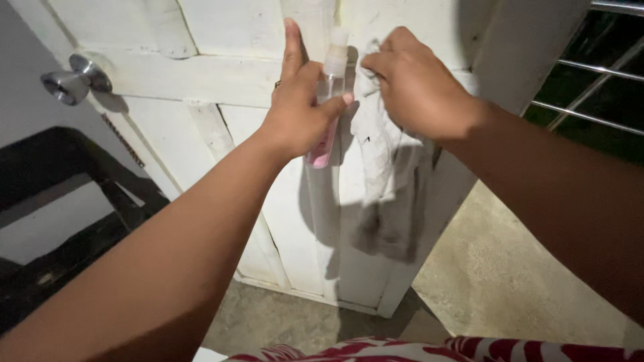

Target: The person sprays a pink liquid from a spray bottle onto a white wooden door and wipes it with a gray cloth. The person repeatedly sprays and wipes the same area around the door handle and lower panels.

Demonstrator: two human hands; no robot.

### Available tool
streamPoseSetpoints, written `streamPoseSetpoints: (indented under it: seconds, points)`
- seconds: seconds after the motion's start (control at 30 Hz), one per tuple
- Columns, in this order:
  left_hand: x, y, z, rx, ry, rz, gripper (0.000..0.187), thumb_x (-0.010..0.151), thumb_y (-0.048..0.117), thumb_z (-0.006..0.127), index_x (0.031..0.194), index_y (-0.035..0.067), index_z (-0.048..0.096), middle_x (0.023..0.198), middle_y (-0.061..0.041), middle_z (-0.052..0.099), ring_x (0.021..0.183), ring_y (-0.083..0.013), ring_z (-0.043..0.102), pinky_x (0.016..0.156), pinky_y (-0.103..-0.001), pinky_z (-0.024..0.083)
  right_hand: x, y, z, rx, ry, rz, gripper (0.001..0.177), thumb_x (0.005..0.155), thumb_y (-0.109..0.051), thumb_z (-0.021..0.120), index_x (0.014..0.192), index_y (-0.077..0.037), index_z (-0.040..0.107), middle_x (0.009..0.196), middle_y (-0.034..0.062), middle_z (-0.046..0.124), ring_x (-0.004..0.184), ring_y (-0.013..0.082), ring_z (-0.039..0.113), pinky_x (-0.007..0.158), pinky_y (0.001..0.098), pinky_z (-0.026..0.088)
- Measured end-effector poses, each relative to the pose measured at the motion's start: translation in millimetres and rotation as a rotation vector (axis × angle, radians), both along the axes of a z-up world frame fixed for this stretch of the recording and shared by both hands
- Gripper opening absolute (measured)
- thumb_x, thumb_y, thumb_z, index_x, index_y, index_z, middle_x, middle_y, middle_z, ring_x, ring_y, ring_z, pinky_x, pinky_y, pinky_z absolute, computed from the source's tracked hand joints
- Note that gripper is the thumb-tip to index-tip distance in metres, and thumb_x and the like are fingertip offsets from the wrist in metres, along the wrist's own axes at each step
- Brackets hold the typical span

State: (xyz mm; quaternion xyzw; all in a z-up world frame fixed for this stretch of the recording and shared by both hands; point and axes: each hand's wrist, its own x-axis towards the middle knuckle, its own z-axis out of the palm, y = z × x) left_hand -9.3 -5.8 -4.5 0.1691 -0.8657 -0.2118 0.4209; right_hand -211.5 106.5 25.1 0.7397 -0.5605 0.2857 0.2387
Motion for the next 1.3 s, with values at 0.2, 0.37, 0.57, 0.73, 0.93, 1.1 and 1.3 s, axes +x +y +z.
streamPoseSetpoints:
  seconds: [0.2, 0.37, 0.57, 0.73, 0.93, 1.1, 1.3]
  points:
    - [4, 0, 2, -0.036, -0.003, -0.041, 0.04, 0.095, 0.024, 0.078, 0.119, -0.004, 0.062, 0.169, -0.025, -0.017, 0.16, -0.0413, -0.002, 0.126, -0.045, 0.029, -39, 55, 0, -0.016, -0.007, -0.093, 0.027, 0.1, 0.007, 0.063, 0.124, 0.001, 0.073, 0.113, 0.02, 0.063, 0.096, 0.032, 0.066, 0.083, 0.0395, 0.055]
    - [5, -7, -1, -0.058, 0.06, -0.146, 0.044, 0.097, 0.022, 0.079, 0.127, -0.006, 0.062, 0.168, -0.025, -0.021, 0.161, -0.0427, -0.003, 0.128, -0.045, 0.029, -37, 59, 3, -0.016, 0.049, -0.176, 0.025, 0.102, 0.004, 0.066, 0.126, 0.002, 0.073, 0.112, 0.0212, 0.063, 0.095, 0.0325, 0.066, 0.083, 0.041, 0.056]
    - [4, -5, -1, -0.03, 0.001, -0.058, 0.041, 0.094, 0.026, 0.079, 0.117, -0.005, 0.065, 0.167, -0.024, -0.02, 0.16, -0.0418, 0.004, 0.124, -0.044, 0.033, 1, 4, 4, 0.06, 0.027, -0.117, 0.031, 0.095, 0.011, 0.057, 0.119, 0.0, 0.074, 0.112, 0.0227, 0.06, 0.097, 0.0361, 0.062, 0.083, 0.0455, 0.053]
    - [3, -7, -2, -0.092, 0.013, -0.042, 0.044, 0.094, 0.027, 0.082, 0.116, -0.006, 0.062, 0.168, -0.027, -0.015, 0.161, -0.0422, 0.006, 0.124, -0.044, 0.034, 14, -6, 3, -0.007, 0.017, 0.049, 0.038, 0.089, 0.01, 0.059, 0.124, 0.002, 0.071, 0.113, 0.0254, 0.058, 0.1, 0.0381, 0.06, 0.087, 0.0461, 0.052]
    - [3, -4, 0, -0.22, 0.024, -0.027, 0.044, 0.097, 0.025, 0.085, 0.118, -0.006, 0.062, 0.168, -0.028, -0.013, 0.161, -0.0454, 0.004, 0.128, -0.047, 0.033, -33, 54, 7, 0.002, 0.076, -0.113, 0.033, 0.094, 0.006, 0.063, 0.125, 0.001, 0.073, 0.11, 0.0254, 0.061, 0.099, 0.0388, 0.064, 0.089, 0.0458, 0.054]
    - [-1, 5, 3, 0.063, 0.009, -0.057, 0.039, 0.091, 0.025, 0.077, 0.116, -0.001, 0.062, 0.17, -0.027, -0.013, 0.158, -0.0383, 0.023, 0.12, -0.042, 0.041, -52, 76, 2, 0.003, 0.061, -0.208, 0.025, 0.101, 0.001, 0.066, 0.124, 0.003, 0.074, 0.11, 0.026, 0.063, 0.093, 0.0368, 0.067, 0.082, 0.043, 0.056]
    - [-2, -3, -2, -0.056, 0.044, -0.078, 0.037, 0.096, 0.022, 0.08, 0.116, -0.005, 0.063, 0.17, -0.027, -0.015, 0.162, -0.0447, 0.006, 0.122, -0.044, 0.041, -14, 33, 8, 0.045, 0.036, -0.165, 0.032, 0.094, 0.007, 0.063, 0.123, 0.0, 0.073, 0.112, 0.0232, 0.062, 0.101, 0.0356, 0.063, 0.089, 0.0441, 0.054]
